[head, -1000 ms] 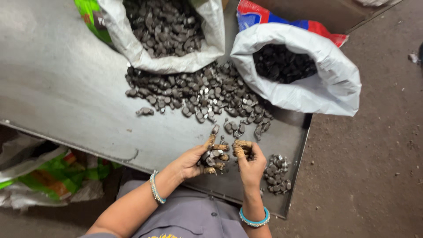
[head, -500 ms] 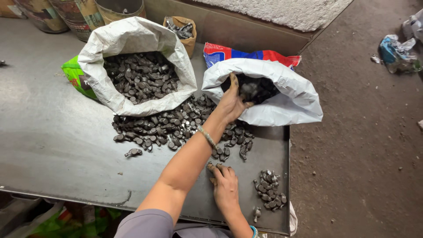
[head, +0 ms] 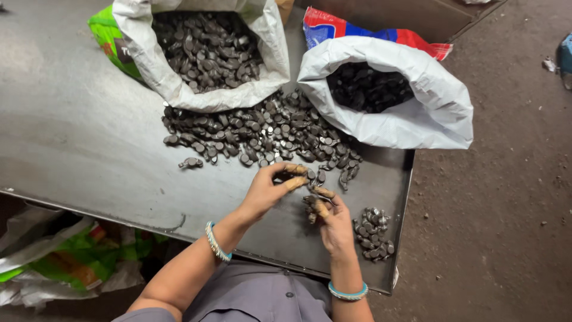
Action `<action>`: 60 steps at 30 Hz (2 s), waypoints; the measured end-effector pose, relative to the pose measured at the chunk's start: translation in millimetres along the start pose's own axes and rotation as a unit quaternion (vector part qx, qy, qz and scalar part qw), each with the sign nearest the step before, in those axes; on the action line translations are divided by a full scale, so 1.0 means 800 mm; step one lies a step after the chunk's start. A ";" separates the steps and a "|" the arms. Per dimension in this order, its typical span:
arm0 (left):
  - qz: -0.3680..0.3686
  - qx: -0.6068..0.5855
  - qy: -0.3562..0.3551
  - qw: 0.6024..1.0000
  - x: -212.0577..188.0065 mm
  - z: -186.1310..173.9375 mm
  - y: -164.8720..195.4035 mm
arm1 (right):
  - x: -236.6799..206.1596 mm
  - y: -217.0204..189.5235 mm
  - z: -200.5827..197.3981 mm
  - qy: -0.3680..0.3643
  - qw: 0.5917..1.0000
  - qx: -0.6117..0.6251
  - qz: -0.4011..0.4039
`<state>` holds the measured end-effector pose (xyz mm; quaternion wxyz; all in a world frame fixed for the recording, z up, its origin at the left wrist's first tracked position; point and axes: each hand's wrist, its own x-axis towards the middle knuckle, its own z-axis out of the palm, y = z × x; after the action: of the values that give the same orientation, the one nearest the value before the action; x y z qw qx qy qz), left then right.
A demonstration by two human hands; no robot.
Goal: The person repeatedly picks up small metal discs from a metal tray, separates them by hand, and places them into two open sacks. The hands work continuously over the tray, moving discs between the two sacks without using tools.
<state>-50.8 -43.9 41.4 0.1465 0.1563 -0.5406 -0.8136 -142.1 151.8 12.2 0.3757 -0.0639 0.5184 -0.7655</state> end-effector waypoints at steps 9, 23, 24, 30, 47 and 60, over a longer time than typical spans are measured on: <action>-0.057 -0.021 0.033 0.998 -0.041 0.002 -0.042 | -0.021 0.008 -0.040 -0.053 0.968 0.215 0.119; -0.230 -0.277 0.087 0.929 -0.034 0.015 -0.059 | -0.006 0.000 0.012 -0.041 0.991 -0.118 -0.051; -0.223 -0.281 0.085 0.930 -0.031 0.012 -0.057 | 0.000 -0.005 0.019 -0.027 0.978 -0.186 -0.091; -0.199 -0.312 0.077 0.926 -0.020 -0.002 -0.042 | 0.042 -0.036 0.045 0.041 0.811 -0.534 -0.234; -0.103 -0.256 0.069 0.959 -0.018 0.014 -0.059 | -0.020 -0.044 0.056 0.076 0.802 -0.544 -0.237; -0.141 -0.263 0.085 0.951 -0.027 0.038 -0.064 | -0.026 -0.015 0.069 0.062 0.903 -0.365 -0.220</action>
<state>-47.2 9.9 7.1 0.1114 0.2551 -0.2653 -0.9231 -106.6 126.5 53.1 0.1156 -0.2612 0.7566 -0.5882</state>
